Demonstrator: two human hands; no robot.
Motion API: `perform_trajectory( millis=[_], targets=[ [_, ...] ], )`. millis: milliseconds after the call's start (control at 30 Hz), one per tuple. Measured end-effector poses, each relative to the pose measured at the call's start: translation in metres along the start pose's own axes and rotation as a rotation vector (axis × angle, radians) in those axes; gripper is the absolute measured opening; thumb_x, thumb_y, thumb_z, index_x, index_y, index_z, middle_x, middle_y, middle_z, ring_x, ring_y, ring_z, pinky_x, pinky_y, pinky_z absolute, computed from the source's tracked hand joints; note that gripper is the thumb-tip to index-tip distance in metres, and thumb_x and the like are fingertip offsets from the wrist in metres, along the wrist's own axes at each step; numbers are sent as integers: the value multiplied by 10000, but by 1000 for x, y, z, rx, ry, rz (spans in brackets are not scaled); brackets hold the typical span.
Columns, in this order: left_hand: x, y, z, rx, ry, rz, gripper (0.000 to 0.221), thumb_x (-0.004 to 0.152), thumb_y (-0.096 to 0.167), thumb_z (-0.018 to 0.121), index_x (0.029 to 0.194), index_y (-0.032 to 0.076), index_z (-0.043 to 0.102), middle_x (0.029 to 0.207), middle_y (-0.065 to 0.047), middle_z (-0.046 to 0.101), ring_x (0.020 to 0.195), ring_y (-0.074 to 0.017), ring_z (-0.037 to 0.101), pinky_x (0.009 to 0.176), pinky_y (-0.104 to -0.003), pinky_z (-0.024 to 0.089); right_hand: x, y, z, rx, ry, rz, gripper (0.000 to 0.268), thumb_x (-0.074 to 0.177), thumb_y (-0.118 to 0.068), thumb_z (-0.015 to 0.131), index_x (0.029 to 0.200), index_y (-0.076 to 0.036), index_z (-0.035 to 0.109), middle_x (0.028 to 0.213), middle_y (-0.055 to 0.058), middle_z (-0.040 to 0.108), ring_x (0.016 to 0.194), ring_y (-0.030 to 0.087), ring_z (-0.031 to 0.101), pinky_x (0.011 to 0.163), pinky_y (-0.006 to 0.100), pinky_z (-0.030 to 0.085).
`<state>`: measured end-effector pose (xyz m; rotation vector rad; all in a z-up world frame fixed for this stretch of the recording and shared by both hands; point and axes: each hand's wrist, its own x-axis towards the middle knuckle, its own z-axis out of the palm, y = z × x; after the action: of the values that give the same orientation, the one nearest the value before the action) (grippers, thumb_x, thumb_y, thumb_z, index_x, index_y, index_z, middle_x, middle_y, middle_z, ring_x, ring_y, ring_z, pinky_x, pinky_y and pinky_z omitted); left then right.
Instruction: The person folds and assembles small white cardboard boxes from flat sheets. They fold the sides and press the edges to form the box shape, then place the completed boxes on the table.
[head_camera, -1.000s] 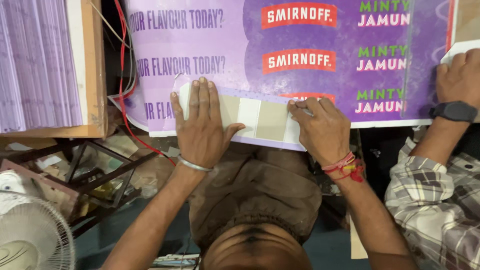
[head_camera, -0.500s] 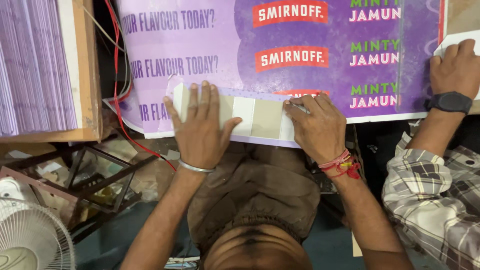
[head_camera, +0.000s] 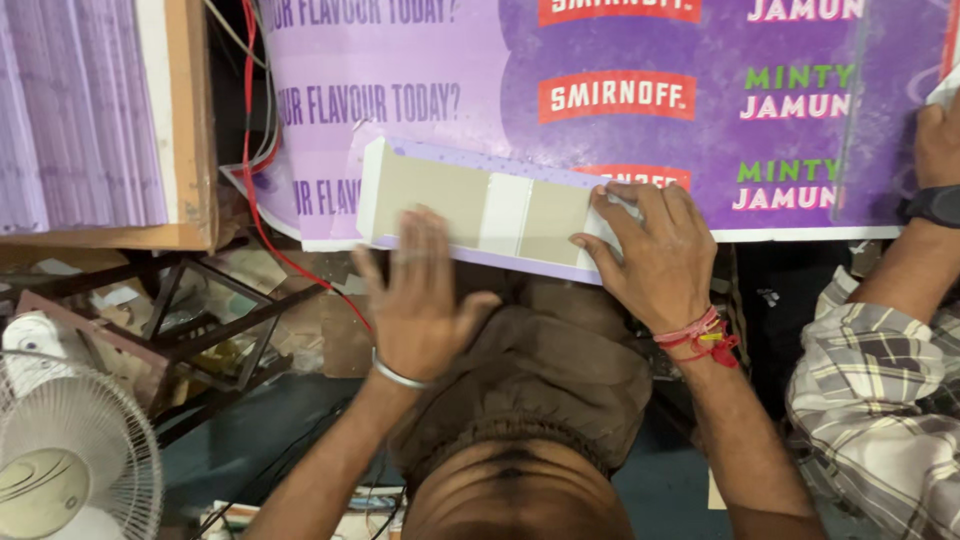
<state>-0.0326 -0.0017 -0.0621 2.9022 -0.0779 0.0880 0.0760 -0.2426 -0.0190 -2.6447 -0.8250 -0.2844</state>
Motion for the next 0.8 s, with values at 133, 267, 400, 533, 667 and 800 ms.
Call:
perform_trajectory(
  millis=[133,267,400,533,667,800],
  targets=[
    [7,0,-7,2,22,-59,1013,969,717,415,1546,-112,339,1636,-266,324,1564,-371,252,1196,-732,76,6,-1,5,4,13,10,373,877,-347,845,1100,-62,757,1052,58,659,959,271,612,804,410,512],
    [9,57,16,-189,1,165,938,973,671,435,1525,-86,387,1608,-253,377,1546,-354,297,1222,-652,164,1,0,7,21,20,35,343,884,-336,851,1075,-65,765,992,61,641,926,265,608,769,400,499],
    [-7,63,16,-365,-7,446,650,1001,459,569,1467,8,530,1522,-184,541,1481,-319,458,1243,-563,305,2,2,7,25,26,30,317,885,-323,851,1057,-73,760,994,62,642,924,265,609,764,397,491],
    [-36,41,12,-723,136,139,239,1009,290,714,1132,85,710,1101,-97,753,1024,-274,729,994,-431,581,6,5,10,45,15,59,319,893,-341,855,1049,-83,754,996,54,640,903,265,589,774,404,468],
    [-30,42,46,-1432,-116,-615,286,982,279,699,1039,-1,717,876,-84,727,727,-148,686,664,-316,607,6,6,16,5,43,51,453,921,-379,839,1237,-63,761,1116,49,646,962,276,548,855,428,436],
    [-8,39,78,-1696,-91,-786,356,1013,305,658,984,-46,712,796,-101,712,620,-145,683,578,-297,605,-2,4,15,-55,-1,19,325,952,-321,803,1221,-140,776,1247,18,657,1034,261,534,912,426,426]
  ],
)
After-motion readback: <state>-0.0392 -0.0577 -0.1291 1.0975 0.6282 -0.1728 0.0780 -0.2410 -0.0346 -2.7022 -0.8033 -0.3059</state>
